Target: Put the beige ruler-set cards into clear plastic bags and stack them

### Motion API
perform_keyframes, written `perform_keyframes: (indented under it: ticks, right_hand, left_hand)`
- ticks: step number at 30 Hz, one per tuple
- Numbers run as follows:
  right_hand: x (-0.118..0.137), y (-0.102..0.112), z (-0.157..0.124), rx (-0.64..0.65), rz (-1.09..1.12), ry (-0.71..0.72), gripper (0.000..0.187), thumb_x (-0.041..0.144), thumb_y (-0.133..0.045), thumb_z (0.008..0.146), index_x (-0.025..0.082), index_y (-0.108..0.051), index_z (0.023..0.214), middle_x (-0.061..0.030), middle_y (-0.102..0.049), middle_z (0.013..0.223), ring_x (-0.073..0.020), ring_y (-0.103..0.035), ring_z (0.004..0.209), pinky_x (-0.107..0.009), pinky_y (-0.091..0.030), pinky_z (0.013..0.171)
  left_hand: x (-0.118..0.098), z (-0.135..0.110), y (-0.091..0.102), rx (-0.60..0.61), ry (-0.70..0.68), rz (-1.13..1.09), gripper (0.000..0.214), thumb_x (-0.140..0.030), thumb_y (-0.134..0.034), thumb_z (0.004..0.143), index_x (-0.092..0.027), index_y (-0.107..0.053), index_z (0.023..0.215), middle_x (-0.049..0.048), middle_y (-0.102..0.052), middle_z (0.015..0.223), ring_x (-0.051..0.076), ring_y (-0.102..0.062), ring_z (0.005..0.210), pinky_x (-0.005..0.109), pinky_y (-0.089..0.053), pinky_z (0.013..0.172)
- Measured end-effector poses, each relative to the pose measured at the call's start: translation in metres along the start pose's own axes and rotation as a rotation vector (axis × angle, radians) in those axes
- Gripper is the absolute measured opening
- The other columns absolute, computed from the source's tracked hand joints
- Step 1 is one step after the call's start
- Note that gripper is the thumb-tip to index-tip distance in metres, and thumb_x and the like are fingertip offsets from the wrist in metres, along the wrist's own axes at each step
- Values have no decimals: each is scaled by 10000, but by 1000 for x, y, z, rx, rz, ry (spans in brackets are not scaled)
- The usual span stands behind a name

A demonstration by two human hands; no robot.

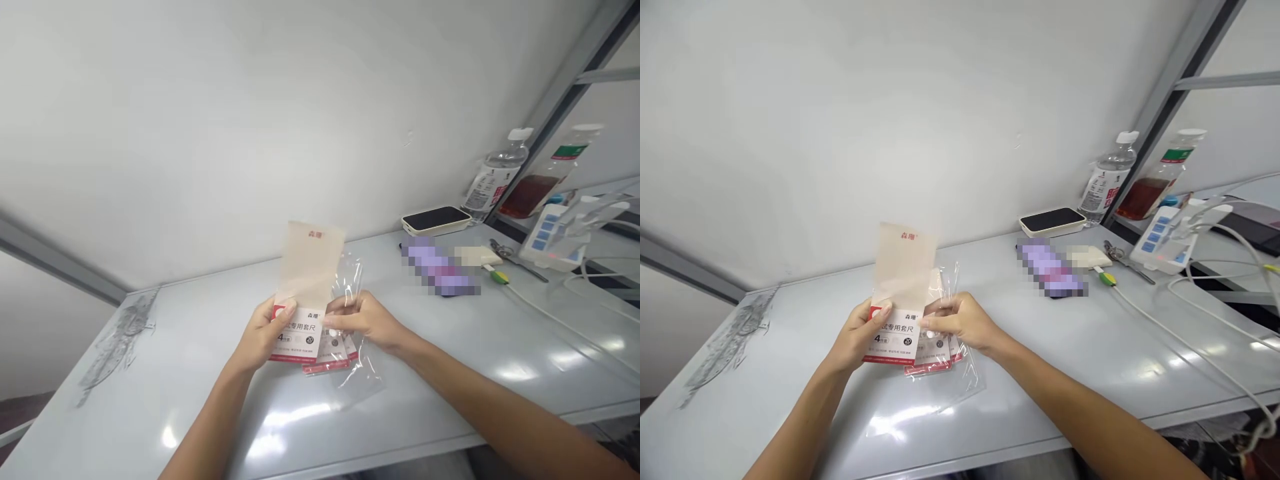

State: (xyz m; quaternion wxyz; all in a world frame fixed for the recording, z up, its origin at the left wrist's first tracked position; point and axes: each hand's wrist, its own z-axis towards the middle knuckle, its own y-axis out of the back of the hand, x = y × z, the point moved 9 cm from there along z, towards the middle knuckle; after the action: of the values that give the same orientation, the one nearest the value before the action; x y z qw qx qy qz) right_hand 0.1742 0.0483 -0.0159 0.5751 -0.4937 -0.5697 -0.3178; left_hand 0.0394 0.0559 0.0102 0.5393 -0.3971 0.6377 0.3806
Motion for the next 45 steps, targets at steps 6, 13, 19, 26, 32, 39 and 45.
perform_keyframes:
  ticks: [6,13,19,26,32,39,45]
  right_hand:
    - [2,-6,0,39,-9,12,276,395,-669,674,142,-671,783,-32,-654,732,-98,-564,540,-227,-437,499]
    - [-3,-14,-1,125,-51,-15,362,497,-573,731,146,-580,820,-66,-672,835,-137,-641,592,-232,-473,503]
    - [-6,4,1,-52,-69,-54,339,470,-621,702,149,-579,803,-53,-685,724,-142,-636,515,-218,-447,445]
    - [-10,12,3,-133,-96,-88,282,387,-720,597,156,-565,645,-14,-651,585,-147,-610,447,-220,-407,396]
    - [-6,6,2,-89,-75,-36,272,387,-705,613,147,-578,611,-25,-647,585,-134,-600,501,-236,-434,463]
    - [-3,4,1,-72,-110,-41,259,374,-699,628,134,-603,629,-38,-642,581,-146,-591,518,-260,-443,493]
    - [0,-2,1,-3,-59,-6,247,361,-682,656,121,-637,689,-50,-660,629,-141,-589,535,-269,-445,514]
  left_hand:
    - [-3,2,19,-199,-34,59,304,-467,-513,769,-169,-517,830,15,-600,719,139,-562,600,248,-455,537]
    - [-4,2,14,-163,-41,83,324,-473,-535,752,-150,-524,763,4,-579,633,128,-544,544,236,-446,500]
    - [-1,2,11,-96,-54,-61,324,-462,-503,778,-164,-560,891,39,-625,725,162,-585,617,266,-471,538]
    - [6,1,-4,27,81,62,347,-479,-521,759,-140,-572,712,32,-628,643,156,-583,568,251,-454,513]
    - [8,4,0,-41,63,11,363,-495,-515,760,-140,-557,698,31,-635,633,143,-571,522,245,-447,481]
    - [11,3,3,-54,81,42,367,-490,-503,770,-134,-563,704,51,-653,666,156,-585,542,250,-455,494]
    - [11,3,2,-51,81,28,358,-480,-510,773,-132,-562,704,45,-651,653,155,-592,545,250,-465,501]
